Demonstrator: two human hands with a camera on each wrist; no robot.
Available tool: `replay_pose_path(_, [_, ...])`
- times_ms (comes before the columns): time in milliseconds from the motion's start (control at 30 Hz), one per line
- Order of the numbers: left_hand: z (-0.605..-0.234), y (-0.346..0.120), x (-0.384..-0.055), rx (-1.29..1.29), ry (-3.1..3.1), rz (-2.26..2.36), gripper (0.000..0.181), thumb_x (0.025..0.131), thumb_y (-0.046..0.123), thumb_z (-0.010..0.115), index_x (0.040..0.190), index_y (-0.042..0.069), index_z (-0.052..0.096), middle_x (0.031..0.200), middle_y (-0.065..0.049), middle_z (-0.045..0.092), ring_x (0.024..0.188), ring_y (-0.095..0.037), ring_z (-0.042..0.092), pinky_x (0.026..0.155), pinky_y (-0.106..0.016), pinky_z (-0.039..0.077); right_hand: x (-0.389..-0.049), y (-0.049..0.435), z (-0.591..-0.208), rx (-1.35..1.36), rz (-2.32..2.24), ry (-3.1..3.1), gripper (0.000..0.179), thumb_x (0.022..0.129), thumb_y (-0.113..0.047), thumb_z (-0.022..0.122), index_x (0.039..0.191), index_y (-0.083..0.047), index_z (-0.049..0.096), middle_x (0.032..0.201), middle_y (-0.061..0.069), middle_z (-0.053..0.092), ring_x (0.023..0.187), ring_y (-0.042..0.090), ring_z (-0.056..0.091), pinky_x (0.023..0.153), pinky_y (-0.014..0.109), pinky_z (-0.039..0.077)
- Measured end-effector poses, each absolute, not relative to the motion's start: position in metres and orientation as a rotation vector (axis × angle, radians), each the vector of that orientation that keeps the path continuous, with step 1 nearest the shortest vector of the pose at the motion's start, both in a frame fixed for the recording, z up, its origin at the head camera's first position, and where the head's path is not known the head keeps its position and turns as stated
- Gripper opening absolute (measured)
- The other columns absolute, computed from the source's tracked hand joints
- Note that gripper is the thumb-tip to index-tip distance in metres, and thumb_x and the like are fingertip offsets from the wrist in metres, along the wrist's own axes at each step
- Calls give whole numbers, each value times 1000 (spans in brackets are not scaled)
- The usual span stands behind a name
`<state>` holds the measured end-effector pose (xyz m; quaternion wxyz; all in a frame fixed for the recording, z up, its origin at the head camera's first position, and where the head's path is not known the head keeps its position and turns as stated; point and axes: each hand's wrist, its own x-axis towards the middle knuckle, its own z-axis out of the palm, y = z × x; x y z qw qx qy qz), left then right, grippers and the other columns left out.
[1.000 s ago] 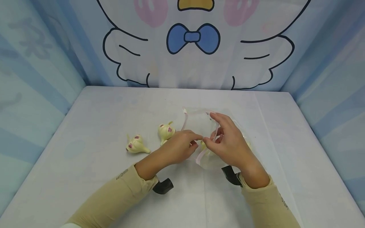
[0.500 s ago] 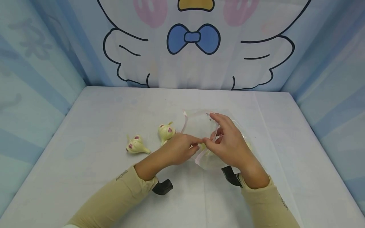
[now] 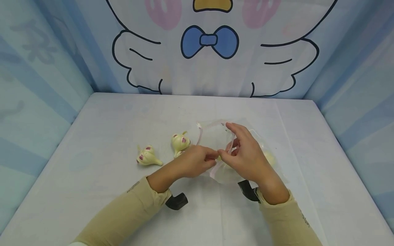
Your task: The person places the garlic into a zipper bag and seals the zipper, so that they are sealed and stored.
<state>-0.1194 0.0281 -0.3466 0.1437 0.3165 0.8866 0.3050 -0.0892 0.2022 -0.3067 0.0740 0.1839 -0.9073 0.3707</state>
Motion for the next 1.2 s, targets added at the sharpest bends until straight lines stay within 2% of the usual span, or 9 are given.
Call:
replay_pose_path(133, [-348,31,-122,869,2510,880,33,88,21,57,120,12,59,110,6,60,89,1,54,74,-15,43,-89,202,-307,552,1109,-2722,66,78,-13,68,135,-11,37,120,4,42,69,14,48,58,18,47])
replay_pose_path(367, [-353,34,-128,856,2428,928,34,88,24,57,119,12,59,111,8,60,98,1,53,80,-16,42,-89,200,-308,534,1110,-2728,64,77,-10,68,135,-11,38,123,5,41,69,13,48,60,19,48])
replay_pose_path(733, [-354,36,-131,798,2329,1002,33,88,25,57,119,14,59,109,10,60,97,1,53,79,-17,42,-89,201,-307,530,1106,-2736,65,78,-12,68,135,-12,37,122,6,41,70,13,49,59,19,47])
replay_pose_path(1200, [-333,1,-122,849,2319,1133,36,87,22,58,121,10,56,110,8,59,93,3,54,77,-15,43,-90,203,-308,547,1137,-2723,68,77,-15,70,136,-10,35,120,4,41,68,13,49,57,19,47])
